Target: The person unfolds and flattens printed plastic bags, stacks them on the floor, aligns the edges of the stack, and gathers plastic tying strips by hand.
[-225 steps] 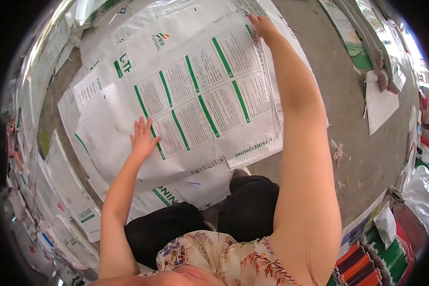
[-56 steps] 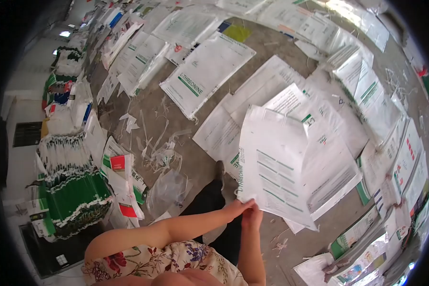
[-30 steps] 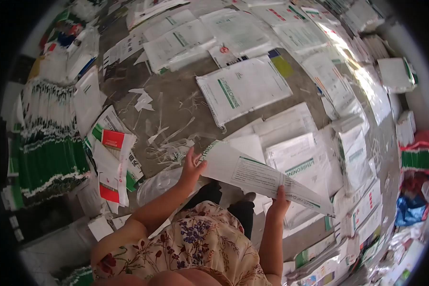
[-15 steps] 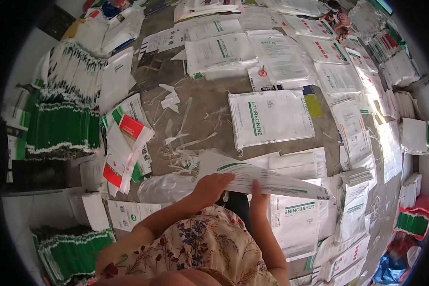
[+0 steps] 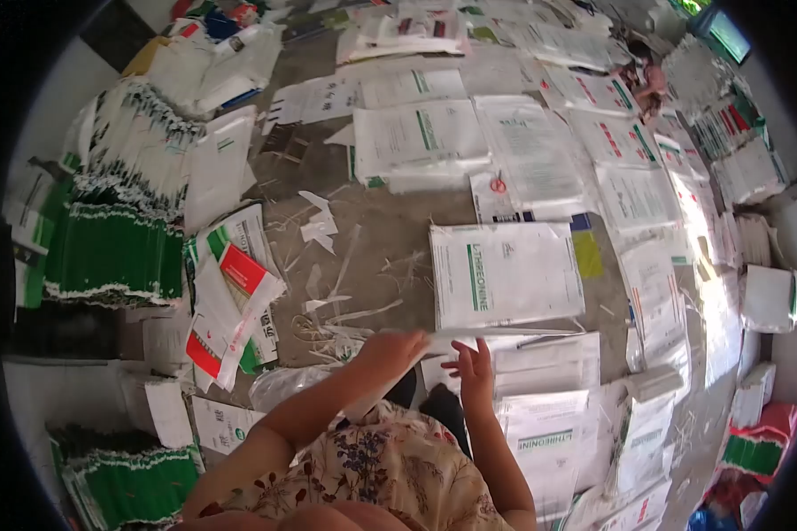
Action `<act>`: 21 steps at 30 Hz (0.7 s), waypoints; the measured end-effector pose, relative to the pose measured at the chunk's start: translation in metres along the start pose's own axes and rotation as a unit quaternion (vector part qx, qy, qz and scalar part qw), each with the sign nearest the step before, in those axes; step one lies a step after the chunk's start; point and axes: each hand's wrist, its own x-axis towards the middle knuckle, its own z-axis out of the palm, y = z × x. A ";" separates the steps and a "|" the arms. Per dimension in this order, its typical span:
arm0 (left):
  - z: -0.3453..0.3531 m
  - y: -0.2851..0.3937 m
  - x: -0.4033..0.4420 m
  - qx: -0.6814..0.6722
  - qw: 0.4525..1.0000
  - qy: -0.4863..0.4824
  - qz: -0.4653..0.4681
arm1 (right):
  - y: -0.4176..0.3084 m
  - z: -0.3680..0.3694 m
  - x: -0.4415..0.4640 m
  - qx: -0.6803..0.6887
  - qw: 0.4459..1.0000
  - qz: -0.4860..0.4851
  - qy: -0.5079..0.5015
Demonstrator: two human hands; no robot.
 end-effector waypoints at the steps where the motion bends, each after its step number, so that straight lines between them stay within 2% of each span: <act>1: 0.004 -0.004 0.015 -0.008 1.000 -0.016 0.003 | 0.000 0.003 0.002 -0.004 1.000 0.015 0.008; 3: 0.004 -0.012 0.060 -0.049 0.998 0.024 0.029 | 0.007 0.008 0.011 -0.012 0.998 0.056 0.004; 7: -0.010 0.008 0.143 0.001 0.997 -0.003 0.083 | 0.019 0.006 0.020 -0.029 0.991 0.111 -0.072; 9: -0.007 0.027 0.179 0.062 0.990 -0.074 0.103 | 0.012 0.004 0.022 -0.068 0.978 0.161 -0.109; 12: 0.009 0.056 0.231 0.089 0.981 -0.108 0.131 | 0.013 -0.014 0.042 -0.084 0.970 0.176 -0.144; 14: 0.021 0.078 0.258 0.080 0.984 -0.079 0.138 | 0.005 -0.029 0.060 -0.044 0.956 0.237 -0.164; 15: 0.026 0.090 0.271 0.068 0.986 -0.056 0.144 | 0.002 -0.039 0.069 -0.047 0.956 0.234 -0.171; 17: 0.036 0.109 0.297 0.071 0.988 -0.052 0.129 | -0.005 -0.064 0.089 0.040 0.936 0.286 -0.200; 19: 0.045 0.132 0.324 0.020 0.995 -0.033 0.088 | -0.026 -0.094 0.114 0.050 0.925 0.284 -0.248; 21: 0.056 0.154 0.344 -0.001 0.998 -0.015 0.059 | -0.030 -0.125 0.126 0.198 0.890 0.343 -0.225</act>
